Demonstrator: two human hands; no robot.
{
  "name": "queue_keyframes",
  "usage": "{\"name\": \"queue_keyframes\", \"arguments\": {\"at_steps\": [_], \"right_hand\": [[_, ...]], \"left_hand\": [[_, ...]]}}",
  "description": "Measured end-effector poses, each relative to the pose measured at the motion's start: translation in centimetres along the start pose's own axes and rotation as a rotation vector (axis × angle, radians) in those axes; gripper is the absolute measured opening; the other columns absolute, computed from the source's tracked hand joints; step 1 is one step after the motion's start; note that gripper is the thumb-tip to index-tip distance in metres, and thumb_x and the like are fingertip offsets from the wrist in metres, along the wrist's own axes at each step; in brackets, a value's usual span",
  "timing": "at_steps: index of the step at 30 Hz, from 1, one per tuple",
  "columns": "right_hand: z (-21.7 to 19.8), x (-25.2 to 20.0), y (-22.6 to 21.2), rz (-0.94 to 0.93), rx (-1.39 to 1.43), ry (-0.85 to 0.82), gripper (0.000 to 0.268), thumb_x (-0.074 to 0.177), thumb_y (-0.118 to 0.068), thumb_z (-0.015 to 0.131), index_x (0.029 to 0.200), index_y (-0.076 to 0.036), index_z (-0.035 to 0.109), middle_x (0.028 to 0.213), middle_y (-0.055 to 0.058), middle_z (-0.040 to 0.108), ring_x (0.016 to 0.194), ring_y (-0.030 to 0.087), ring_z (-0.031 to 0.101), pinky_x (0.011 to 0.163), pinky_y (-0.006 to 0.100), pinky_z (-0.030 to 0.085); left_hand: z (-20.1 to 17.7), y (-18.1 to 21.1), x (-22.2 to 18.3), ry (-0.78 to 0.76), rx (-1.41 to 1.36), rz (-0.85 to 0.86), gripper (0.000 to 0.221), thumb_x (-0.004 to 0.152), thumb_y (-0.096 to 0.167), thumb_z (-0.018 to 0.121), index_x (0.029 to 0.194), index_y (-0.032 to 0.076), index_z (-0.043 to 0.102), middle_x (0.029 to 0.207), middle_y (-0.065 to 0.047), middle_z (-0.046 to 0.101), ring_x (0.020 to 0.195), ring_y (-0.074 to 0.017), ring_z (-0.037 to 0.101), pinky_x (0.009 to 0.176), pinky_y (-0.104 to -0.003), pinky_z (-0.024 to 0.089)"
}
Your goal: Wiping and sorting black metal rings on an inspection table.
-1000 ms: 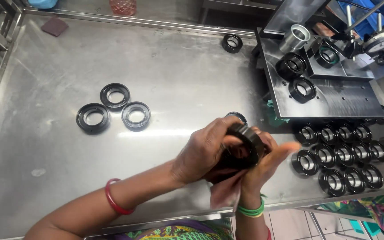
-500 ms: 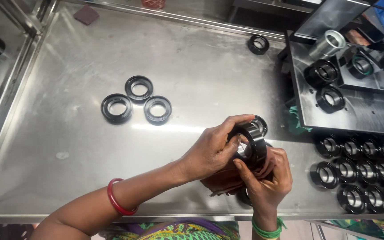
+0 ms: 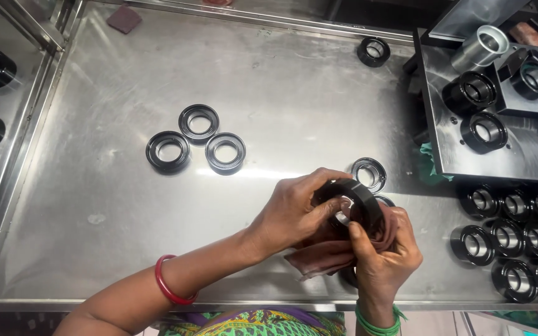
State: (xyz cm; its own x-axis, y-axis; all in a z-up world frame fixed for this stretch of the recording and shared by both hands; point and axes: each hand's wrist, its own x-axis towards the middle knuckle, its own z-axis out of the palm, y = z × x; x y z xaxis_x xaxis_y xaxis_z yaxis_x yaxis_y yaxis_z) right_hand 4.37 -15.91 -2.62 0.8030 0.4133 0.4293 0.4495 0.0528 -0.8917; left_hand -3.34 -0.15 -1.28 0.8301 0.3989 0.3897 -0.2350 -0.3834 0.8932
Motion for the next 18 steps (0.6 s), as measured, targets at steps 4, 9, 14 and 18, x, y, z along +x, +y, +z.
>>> {"name": "queue_keyframes", "arguments": {"at_steps": [4, 9, 14, 18], "right_hand": [[0.2, 0.0, 0.0, -0.023, -0.153, -0.017, 0.034, 0.080, -0.008, 0.086, 0.108, 0.002, 0.070, 0.096, 0.003, 0.063, 0.085, 0.009, 0.060, 0.071, 0.021, 0.049], [-0.3, -0.2, 1.0, -0.017, -0.106, 0.017, 0.030, 0.082, -0.005, 0.086, 0.106, 0.001, 0.070, 0.097, 0.002, 0.062, 0.087, 0.009, 0.059, 0.074, 0.022, 0.049], [-1.3, -0.7, 2.4, 0.015, -0.062, 0.081, 0.032, 0.082, -0.005, 0.087, 0.108, 0.001, 0.069, 0.099, 0.002, 0.060, 0.088, 0.009, 0.058, 0.076, 0.021, 0.049], [-2.0, -1.0, 3.9, 0.039, -0.135, 0.112, 0.030, 0.080, -0.007, 0.087, 0.103, -0.001, 0.070, 0.096, 0.002, 0.061, 0.083, 0.008, 0.059, 0.069, 0.021, 0.049]], "left_hand": [[0.5, -0.5, 0.4, -0.038, -0.018, -0.083, 0.042, 0.099, 0.007, 0.064, 0.140, 0.007, 0.054, 0.101, -0.015, 0.076, 0.090, -0.0245, 0.079, 0.075, -0.035, 0.061], [1.4, -0.6, 1.3, -0.070, -0.034, -0.024, 0.048, 0.101, 0.003, 0.059, 0.147, 0.004, 0.047, 0.112, -0.017, 0.073, 0.096, -0.0265, 0.076, 0.077, -0.035, 0.061], [2.5, -0.6, 2.0, -0.114, 0.000, 0.024, 0.052, 0.099, 0.000, 0.057, 0.149, 0.003, 0.046, 0.119, -0.018, 0.071, 0.092, -0.0260, 0.074, 0.077, -0.038, 0.059], [3.4, -0.6, 2.5, -0.204, 0.024, -0.084, 0.054, 0.097, 0.001, 0.057, 0.149, 0.006, 0.045, 0.111, -0.014, 0.071, 0.082, -0.0222, 0.073, 0.070, -0.036, 0.058]]}}
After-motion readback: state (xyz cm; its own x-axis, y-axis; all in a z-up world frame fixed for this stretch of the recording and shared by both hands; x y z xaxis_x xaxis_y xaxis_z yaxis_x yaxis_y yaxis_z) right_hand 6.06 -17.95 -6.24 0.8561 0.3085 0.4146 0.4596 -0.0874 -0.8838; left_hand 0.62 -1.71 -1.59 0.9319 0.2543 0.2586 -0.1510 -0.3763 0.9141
